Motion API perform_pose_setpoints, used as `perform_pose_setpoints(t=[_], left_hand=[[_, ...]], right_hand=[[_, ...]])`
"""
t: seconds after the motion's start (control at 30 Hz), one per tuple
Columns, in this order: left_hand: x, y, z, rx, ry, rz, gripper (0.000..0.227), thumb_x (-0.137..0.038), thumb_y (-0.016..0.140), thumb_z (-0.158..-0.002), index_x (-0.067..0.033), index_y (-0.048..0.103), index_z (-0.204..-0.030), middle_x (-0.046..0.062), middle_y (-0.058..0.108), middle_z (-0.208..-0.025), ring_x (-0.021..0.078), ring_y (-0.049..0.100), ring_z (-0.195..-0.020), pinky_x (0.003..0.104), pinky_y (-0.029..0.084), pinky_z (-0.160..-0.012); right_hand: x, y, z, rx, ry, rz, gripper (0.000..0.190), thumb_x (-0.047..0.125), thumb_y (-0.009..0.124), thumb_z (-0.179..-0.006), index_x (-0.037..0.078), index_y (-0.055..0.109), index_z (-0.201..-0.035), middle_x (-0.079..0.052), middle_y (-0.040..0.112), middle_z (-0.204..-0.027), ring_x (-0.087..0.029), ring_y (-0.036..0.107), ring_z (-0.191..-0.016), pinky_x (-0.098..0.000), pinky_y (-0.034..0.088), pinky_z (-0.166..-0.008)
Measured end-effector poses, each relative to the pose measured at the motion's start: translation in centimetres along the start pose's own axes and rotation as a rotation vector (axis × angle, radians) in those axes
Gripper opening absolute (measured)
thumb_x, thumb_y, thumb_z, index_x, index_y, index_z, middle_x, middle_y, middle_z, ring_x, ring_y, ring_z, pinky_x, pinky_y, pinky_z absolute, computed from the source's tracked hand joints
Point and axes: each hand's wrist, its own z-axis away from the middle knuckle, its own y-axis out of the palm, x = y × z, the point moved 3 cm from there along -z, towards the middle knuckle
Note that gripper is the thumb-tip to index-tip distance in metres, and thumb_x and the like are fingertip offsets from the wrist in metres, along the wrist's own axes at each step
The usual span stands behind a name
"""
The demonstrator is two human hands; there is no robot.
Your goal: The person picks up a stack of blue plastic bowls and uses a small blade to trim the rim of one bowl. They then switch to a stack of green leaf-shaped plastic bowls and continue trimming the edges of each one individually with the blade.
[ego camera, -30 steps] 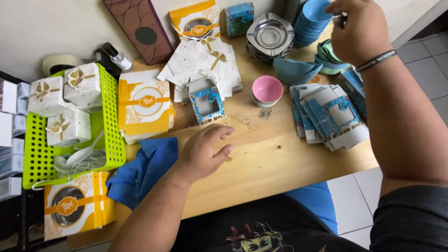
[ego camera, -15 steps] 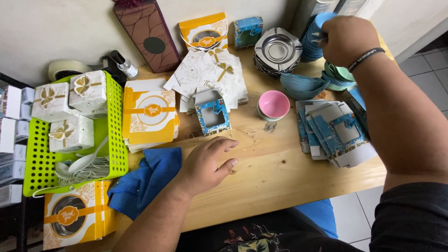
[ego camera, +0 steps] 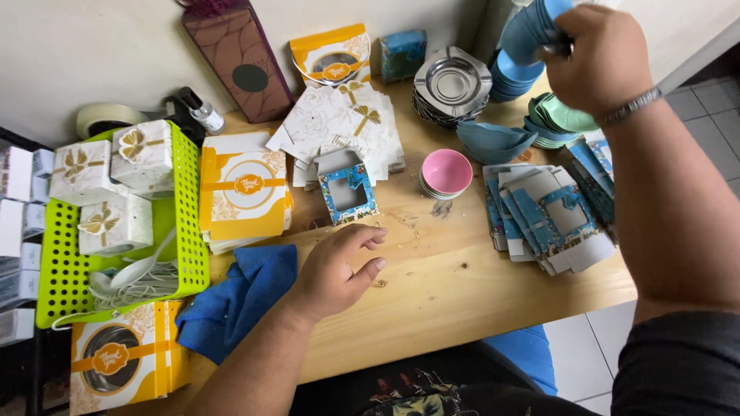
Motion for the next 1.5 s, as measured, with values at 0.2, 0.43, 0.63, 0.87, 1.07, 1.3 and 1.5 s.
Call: perform_pose_setpoints(t=[0.2, 0.43, 0.63, 0.87, 1.07, 1.3, 1.5], left_hand=[[2.6, 1.7, 0.6, -0.04, -0.206, 1.036, 0.1, -0.051, 0.077, -0.086, -0.0146, 0.018, -0.159, 0.019, 0.044, -0.145, 0.0332, 0.065, -0.116, 0.042, 0.056, -0.095], [2.1, 1.6, 1.3, -0.12, -0.081, 1.078, 0.091, -0.018, 0.085, -0.085, -0.0037, 0.029, -0.156, 0.015, 0.054, -0.142, 0.0248, 0.064, -0.12, 0.039, 0.06, -0.095], [1.7, 0.7, 1.1, -0.141, -0.001, 1.074, 0.093, -0.007, 0.085, -0.081, -0.0025, 0.032, -0.157, 0.014, 0.054, -0.148, 0.0224, 0.057, -0.131, 0.041, 0.052, -0.109], [2.3, 0.8, 1.2, -0.176, 0.048, 1.035, 0.099, -0.008, 0.089, -0.077, 0.0002, 0.031, -0.157, 0.019, 0.047, -0.154, 0.0275, 0.048, -0.141, 0.044, 0.041, -0.119], [2.6, 1.1, 1.2, -0.22, 0.075, 1.025, 0.097, -0.012, 0.091, -0.076, 0.0017, 0.033, -0.153, 0.02, 0.05, -0.147, 0.0292, 0.048, -0.14, 0.046, 0.042, -0.118], [0.6, -0.4, 0.8, -0.385, 0.147, 0.582, 0.088, -0.016, 0.094, -0.072, 0.003, 0.041, -0.139, 0.022, 0.054, -0.142, 0.036, 0.053, -0.136, 0.047, 0.044, -0.116], [0.0, -0.8, 1.0, -0.503, 0.26, 0.382, 0.081, -0.009, 0.094, -0.071, 0.0041, 0.041, -0.131, 0.026, 0.055, -0.139, 0.0436, 0.057, -0.13, 0.046, 0.051, -0.108]], right_hand=[[16.9, -6.8, 5.1, -0.041, -0.3, -0.55, 0.047, -0.008, 0.068, -0.067, -0.002, 0.067, -0.114, -0.017, 0.07, -0.1, -0.032, 0.068, -0.085, -0.0418, 0.052, -0.067], [27.8, -6.2, 8.6, -0.017, -0.555, -0.845, 0.005, 0.014, 0.072, -0.087, 0.012, 0.075, -0.091, -0.006, 0.07, -0.085, -0.029, 0.068, -0.064, -0.0383, 0.059, -0.058], [27.8, -6.6, 7.1, 0.129, -0.405, -1.151, 0.012, 0.017, 0.079, -0.087, 0.006, 0.074, -0.085, -0.009, 0.073, -0.083, -0.026, 0.058, -0.051, -0.0334, 0.053, -0.048], [25.3, -3.9, 7.9, 0.111, -0.192, -1.33, 0.019, 0.017, 0.078, -0.089, 0.002, 0.069, -0.081, -0.012, 0.067, -0.08, -0.023, 0.058, -0.064, -0.0318, 0.049, -0.061], [25.2, -4.2, 8.6, 0.062, -0.031, -1.594, 0.02, 0.02, 0.07, -0.098, 0.003, 0.064, -0.089, -0.007, 0.06, -0.078, -0.014, 0.054, -0.067, -0.0269, 0.046, -0.063], [23.5, -2.2, 9.5, -0.078, 0.07, -1.739, 0.014, 0.014, 0.066, -0.102, 0.002, 0.061, -0.099, -0.006, 0.055, -0.08, -0.014, 0.059, -0.07, -0.0264, 0.049, -0.065], [25.2, -2.5, 10.1, -0.129, 0.067, -1.495, 0.014, 0.005, 0.074, -0.094, -0.004, 0.064, -0.092, -0.014, 0.058, -0.084, -0.018, 0.053, -0.071, -0.0315, 0.043, -0.067]])
